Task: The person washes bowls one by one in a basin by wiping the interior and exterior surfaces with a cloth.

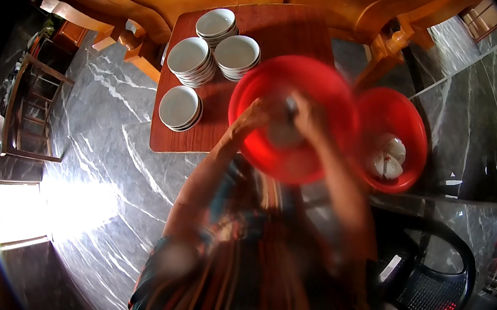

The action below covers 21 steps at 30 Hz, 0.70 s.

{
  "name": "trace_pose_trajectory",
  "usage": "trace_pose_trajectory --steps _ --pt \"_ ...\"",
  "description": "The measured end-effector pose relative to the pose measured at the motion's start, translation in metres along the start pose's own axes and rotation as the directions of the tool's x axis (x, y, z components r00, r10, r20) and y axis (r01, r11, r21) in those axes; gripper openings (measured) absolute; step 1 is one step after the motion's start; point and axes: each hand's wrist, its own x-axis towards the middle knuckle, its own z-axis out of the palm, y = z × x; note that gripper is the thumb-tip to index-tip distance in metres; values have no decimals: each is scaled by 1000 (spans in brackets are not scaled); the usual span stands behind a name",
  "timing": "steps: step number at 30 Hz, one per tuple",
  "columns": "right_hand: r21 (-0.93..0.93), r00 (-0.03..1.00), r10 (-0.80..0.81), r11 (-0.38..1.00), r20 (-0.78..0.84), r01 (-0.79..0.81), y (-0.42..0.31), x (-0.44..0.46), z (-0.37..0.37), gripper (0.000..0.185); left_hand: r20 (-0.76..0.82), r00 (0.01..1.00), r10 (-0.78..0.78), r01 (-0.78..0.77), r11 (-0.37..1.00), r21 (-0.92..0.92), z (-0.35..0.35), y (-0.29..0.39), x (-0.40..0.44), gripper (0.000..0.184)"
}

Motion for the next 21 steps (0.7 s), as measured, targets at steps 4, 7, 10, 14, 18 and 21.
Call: trace_pose_trajectory --steps 4,7,10,14,18,21 --pt "-8 954 296 955 -44 -297 31 -7 17 22 -88 989 116 -98 976 193 4 26 -11 61" --pt "116 883 457 888 -107 -445 47 -9 24 19 -120 990 79 -66 992 109 6 19 -7 68" --pt "239 813 563 818 -149 -522 48 -8 22 18 -164 975 150 -139 987 75 8 25 -8 74" --pt "519 686 727 590 -8 -619 67 -17 31 14 -229 924 305 -259 943 209 17 25 -7 77" --pt "652 662 733 426 157 -627 66 -18 29 13 -267 919 289 -263 956 129 19 43 -15 71" --pt "766 663 617 147 423 -626 37 -9 13 18 -287 933 218 -207 976 67 11 49 -22 64"
